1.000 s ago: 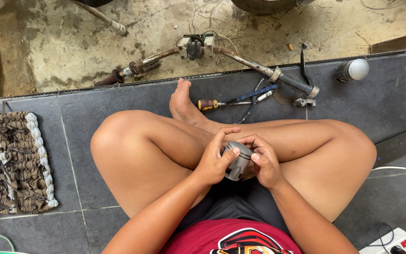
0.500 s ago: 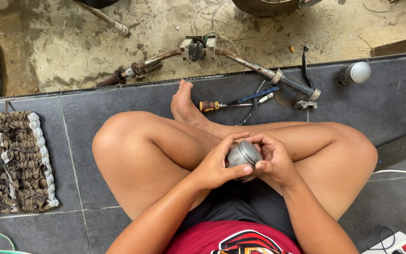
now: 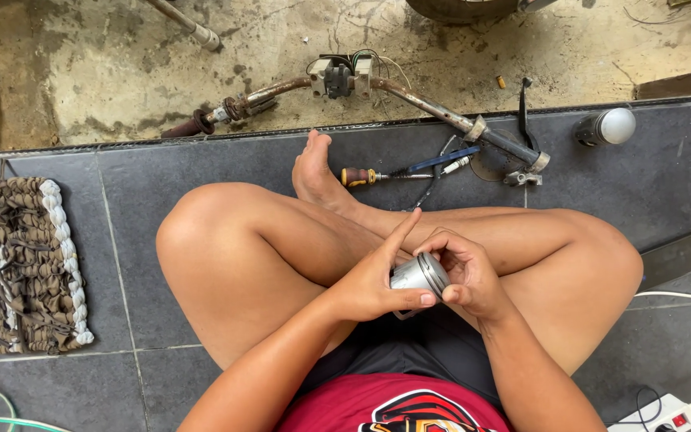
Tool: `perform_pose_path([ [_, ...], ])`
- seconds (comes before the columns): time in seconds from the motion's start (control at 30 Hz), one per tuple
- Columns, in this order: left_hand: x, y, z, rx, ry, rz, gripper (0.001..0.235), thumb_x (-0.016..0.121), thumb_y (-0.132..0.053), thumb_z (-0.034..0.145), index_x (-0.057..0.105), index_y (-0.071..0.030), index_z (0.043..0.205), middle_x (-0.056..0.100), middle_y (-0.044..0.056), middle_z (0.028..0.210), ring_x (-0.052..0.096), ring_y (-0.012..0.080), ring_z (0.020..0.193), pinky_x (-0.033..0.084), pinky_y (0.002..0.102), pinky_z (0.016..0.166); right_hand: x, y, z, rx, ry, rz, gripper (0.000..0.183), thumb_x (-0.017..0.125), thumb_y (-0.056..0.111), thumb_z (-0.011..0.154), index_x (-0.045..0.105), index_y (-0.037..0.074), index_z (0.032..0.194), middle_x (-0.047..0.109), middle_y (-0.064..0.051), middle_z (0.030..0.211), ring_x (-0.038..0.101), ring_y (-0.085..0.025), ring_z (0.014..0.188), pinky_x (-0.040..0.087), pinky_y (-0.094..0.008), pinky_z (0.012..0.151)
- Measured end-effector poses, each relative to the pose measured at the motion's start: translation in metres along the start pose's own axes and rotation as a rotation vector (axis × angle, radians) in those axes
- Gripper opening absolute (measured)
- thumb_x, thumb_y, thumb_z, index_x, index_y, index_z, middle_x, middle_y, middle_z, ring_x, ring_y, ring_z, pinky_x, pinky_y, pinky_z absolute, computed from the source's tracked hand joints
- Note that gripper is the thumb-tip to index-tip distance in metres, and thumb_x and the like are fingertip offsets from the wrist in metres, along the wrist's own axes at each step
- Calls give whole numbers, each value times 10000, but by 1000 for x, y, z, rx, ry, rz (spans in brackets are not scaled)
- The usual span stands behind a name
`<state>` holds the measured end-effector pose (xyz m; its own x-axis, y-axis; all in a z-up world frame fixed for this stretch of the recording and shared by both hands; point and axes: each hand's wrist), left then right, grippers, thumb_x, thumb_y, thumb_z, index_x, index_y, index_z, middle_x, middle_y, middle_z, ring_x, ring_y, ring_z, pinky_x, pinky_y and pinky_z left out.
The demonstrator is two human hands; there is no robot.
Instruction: Inspecting and manipulating a motorcycle piston assembly
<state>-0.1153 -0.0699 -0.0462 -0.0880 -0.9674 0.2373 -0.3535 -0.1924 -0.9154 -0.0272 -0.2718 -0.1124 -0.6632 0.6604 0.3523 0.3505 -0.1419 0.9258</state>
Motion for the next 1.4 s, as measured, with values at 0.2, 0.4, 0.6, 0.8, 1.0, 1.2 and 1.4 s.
perform_pose_path([
  [0.2,-4,21,8,32,126,-186,1138,840,-294,770,121,-205,1647,661,254,1088,618,145,815,603,364,644,7,5,-4,-3,10,29,962,902,656,578,626,-106,1096,449,-93,910,509,-109,781,460,-192,636],
  [0.4,7,25,4,-8,167,-590,1014,769,-120,864,139,-179,1655,656,264,1054,710,294,683,623,413,544,1,29,12,-100,41,24,967,828,695,675,554,-93,1165,487,-181,1036,566,-203,844,483,-236,676],
  [0.6,3,34,12,31,-196,-256,430,746,-394,864,710,-147,1214,643,52,889,568,113,794,490,296,603,-54,60,67,64,-95,-926,622,905,195,718,670,-13,1255,596,-195,1003,662,-315,856,577,-383,758],
  [0.8,9,-1,4,55,-402,-430,702,807,-364,766,581,-133,1389,585,102,1067,524,163,974,510,308,812,-64,32,117,579,92,-1597,656,908,338,712,645,60,1245,618,-220,1209,663,-456,1121,574,-603,871],
  [1.0,-5,19,6,95,-478,-524,651,730,-301,827,492,-68,1386,679,104,920,702,132,735,603,257,594,-54,14,118,535,107,-1808,691,909,439,702,619,106,1233,646,-207,1235,649,-426,1157,529,-579,907],
  [1.2,6,0,6,27,-473,-460,673,752,-322,779,541,-85,1372,609,69,912,605,120,755,581,264,603,-46,21,118,364,51,-1775,583,820,463,811,600,115,1223,637,-158,1164,638,-377,1135,534,-524,897],
  [1.4,7,-1,5,-12,-466,-336,593,683,-353,794,531,-148,1330,625,41,1152,597,121,943,569,291,604,-56,2,121,118,-57,-1530,499,746,461,875,630,149,1248,634,-83,1134,590,-345,1101,497,-525,839],
])
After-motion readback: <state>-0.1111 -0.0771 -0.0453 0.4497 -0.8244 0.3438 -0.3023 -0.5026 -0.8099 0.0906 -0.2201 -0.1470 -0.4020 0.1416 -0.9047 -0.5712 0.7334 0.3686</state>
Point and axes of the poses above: each hand's wrist, its own z-axis towards the middle knuckle, its own x-axis out of the palm, y = z × x
